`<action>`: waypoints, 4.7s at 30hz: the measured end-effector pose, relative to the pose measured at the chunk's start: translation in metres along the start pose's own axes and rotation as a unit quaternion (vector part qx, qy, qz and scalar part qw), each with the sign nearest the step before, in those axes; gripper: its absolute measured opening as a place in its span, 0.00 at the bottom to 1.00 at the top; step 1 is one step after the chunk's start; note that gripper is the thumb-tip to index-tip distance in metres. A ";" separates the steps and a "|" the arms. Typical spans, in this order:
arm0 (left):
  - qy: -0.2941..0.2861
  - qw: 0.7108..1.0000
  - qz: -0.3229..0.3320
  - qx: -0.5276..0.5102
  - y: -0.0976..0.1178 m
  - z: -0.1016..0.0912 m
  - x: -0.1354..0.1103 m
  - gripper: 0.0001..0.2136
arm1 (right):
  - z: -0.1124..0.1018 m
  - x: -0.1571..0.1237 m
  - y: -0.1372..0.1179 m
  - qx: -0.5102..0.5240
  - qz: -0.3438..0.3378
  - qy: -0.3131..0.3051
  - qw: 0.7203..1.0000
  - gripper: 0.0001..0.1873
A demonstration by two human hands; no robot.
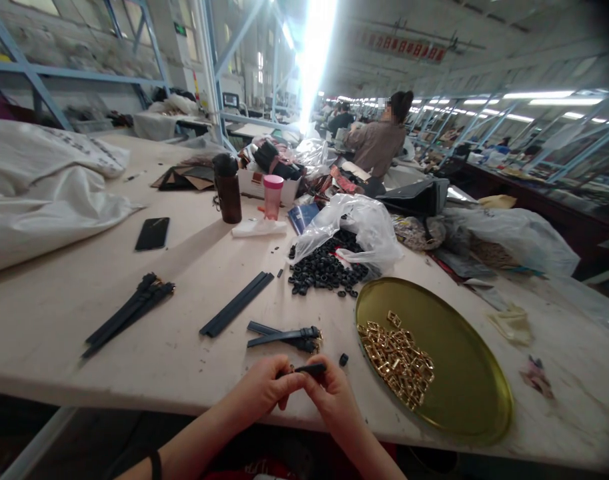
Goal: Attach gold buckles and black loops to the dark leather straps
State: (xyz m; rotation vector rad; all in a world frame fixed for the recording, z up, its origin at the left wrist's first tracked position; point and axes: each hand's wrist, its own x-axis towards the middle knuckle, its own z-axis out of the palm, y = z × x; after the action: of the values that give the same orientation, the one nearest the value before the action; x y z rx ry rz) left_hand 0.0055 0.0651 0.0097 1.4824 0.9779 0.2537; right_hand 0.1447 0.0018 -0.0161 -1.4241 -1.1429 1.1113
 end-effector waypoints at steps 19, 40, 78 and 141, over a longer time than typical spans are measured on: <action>0.030 0.998 0.010 -0.052 0.008 -0.003 0.010 0.15 | -0.101 0.149 0.005 -0.438 -0.030 0.072 0.895 0.04; 0.173 0.968 0.122 0.133 0.023 0.014 -0.023 0.12 | -0.020 0.014 -0.022 0.146 0.042 0.018 0.988 0.17; 0.027 0.995 0.087 0.033 0.018 0.013 -0.024 0.08 | -0.008 -0.016 -0.015 0.223 0.054 -0.047 0.972 0.21; -0.058 0.995 0.005 0.076 0.005 0.016 -0.047 0.20 | -0.007 -0.049 0.007 -0.105 -0.032 -0.051 0.993 0.06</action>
State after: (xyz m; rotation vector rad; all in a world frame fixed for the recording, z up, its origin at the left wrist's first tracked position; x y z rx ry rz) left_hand -0.0103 0.0224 0.0292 1.6215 0.9136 0.1011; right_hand 0.1452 -0.0482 -0.0184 -1.4922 -1.4032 1.0527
